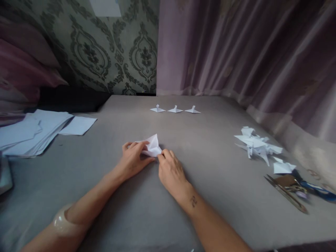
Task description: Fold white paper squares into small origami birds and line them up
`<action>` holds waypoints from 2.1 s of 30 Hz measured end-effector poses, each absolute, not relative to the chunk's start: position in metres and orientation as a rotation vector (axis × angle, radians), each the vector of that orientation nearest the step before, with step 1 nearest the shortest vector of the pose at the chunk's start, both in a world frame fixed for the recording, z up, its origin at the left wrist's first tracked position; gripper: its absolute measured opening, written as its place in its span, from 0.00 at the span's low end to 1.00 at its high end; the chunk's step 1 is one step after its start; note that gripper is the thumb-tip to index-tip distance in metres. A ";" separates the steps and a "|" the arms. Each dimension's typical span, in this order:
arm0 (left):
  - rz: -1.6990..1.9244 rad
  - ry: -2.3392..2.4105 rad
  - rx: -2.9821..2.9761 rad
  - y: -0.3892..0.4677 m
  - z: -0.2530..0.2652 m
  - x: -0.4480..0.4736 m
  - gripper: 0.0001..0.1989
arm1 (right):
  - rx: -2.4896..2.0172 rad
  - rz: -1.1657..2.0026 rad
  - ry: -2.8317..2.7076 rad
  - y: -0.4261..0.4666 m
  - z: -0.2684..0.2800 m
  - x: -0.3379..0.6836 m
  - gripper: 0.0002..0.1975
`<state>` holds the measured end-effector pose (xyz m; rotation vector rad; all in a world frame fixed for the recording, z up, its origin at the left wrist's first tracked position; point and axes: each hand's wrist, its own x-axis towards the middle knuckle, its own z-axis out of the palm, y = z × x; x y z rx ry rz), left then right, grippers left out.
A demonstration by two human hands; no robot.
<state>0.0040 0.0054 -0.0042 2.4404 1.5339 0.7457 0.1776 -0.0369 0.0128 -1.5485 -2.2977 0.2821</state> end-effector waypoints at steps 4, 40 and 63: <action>0.730 1.433 2.466 0.010 0.002 -0.010 0.14 | -1.543 0.261 -2.330 -0.038 0.015 0.179 0.16; 0.664 1.063 2.658 0.006 -0.005 0.002 0.14 | -1.584 1.061 -1.627 -0.008 0.004 0.208 0.10; 0.489 0.990 2.801 0.004 -0.009 0.003 0.17 | -1.798 0.559 -1.862 -0.013 0.007 0.198 0.07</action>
